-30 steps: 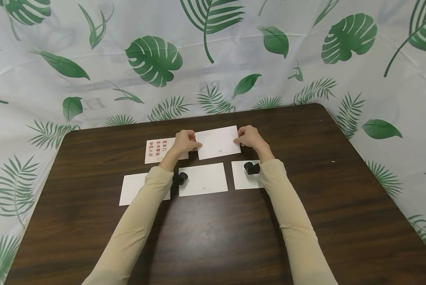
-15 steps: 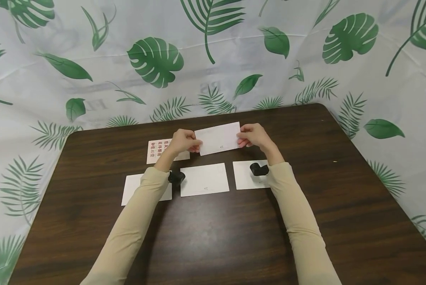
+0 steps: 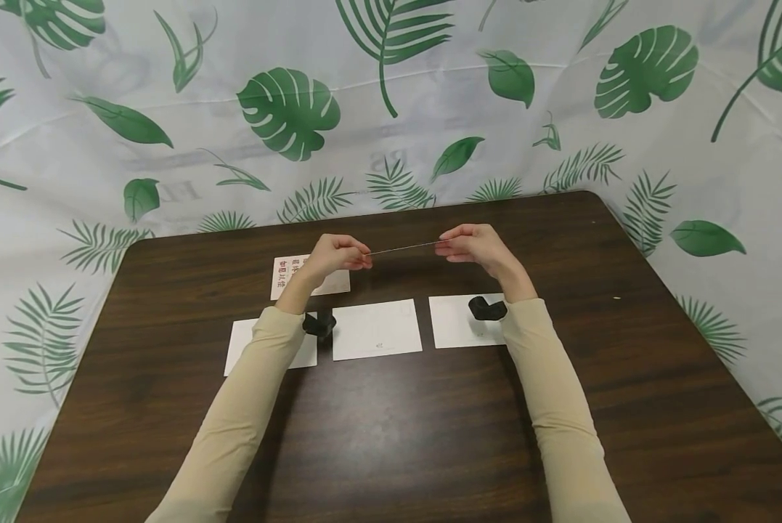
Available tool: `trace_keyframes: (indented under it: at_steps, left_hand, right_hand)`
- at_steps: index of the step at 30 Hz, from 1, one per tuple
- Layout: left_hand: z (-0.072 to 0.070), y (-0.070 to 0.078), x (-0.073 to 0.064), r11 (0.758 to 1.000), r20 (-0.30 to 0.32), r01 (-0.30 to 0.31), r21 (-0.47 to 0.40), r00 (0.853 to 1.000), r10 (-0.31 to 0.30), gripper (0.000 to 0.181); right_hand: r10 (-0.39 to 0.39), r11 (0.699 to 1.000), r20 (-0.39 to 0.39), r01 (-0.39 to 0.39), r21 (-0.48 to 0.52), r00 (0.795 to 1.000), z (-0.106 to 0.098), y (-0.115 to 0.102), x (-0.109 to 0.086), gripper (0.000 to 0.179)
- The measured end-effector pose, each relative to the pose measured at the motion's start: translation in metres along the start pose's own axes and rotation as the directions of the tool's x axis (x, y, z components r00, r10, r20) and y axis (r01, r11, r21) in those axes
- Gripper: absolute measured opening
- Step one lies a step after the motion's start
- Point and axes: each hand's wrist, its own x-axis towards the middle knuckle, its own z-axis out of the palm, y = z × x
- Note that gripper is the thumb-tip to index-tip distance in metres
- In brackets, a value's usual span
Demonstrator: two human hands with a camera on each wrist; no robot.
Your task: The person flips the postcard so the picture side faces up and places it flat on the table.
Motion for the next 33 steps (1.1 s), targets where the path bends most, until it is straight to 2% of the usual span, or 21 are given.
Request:
trace_keyframes:
  at_steps: [5, 11, 18, 22, 27, 33]
  left_hand:
    - [0.001, -0.001, -0.001, 1.000, 0.003, 0.001, 0.009, 1.000, -0.001, 0.019]
    - [0.004, -0.004, 0.001, 0.994, -0.028, 0.003, 0.106, 1.000, 0.000, 0.017]
    - [0.012, -0.006, 0.004, 0.982, -0.069, 0.018, 0.186, 0.998, -0.005, 0.011]
    - [0.017, -0.007, 0.007, 0.965, -0.086, 0.016, 0.262, 0.996, 0.006, 0.008]
    - [0.022, -0.011, 0.010, 0.942, -0.102, 0.034, 0.333, 0.995, 0.001, 0.007]
    - [0.028, -0.012, 0.012, 0.890, -0.128, 0.075, 0.450, 0.992, -0.019, 0.007]
  right_hand:
    - [0.039, 0.999, -0.009, -0.040, -0.020, 0.999, -0.002, 0.003, 0.000, 0.020]
    - [0.027, 0.987, -0.027, -0.031, -0.160, 0.999, -0.004, 0.011, 0.001, 0.028]
    - [0.022, 0.953, -0.084, -0.046, -0.298, 0.996, 0.003, 0.015, 0.007, 0.031]
    - [0.018, 0.926, -0.112, -0.059, -0.374, 0.994, 0.006, 0.017, 0.011, 0.029]
    - [-0.012, 0.881, -0.105, -0.039, -0.472, 0.994, 0.011, 0.020, 0.017, 0.028]
    - [-0.019, 0.843, -0.106, -0.041, -0.536, 0.994, 0.017, 0.023, 0.024, 0.027]
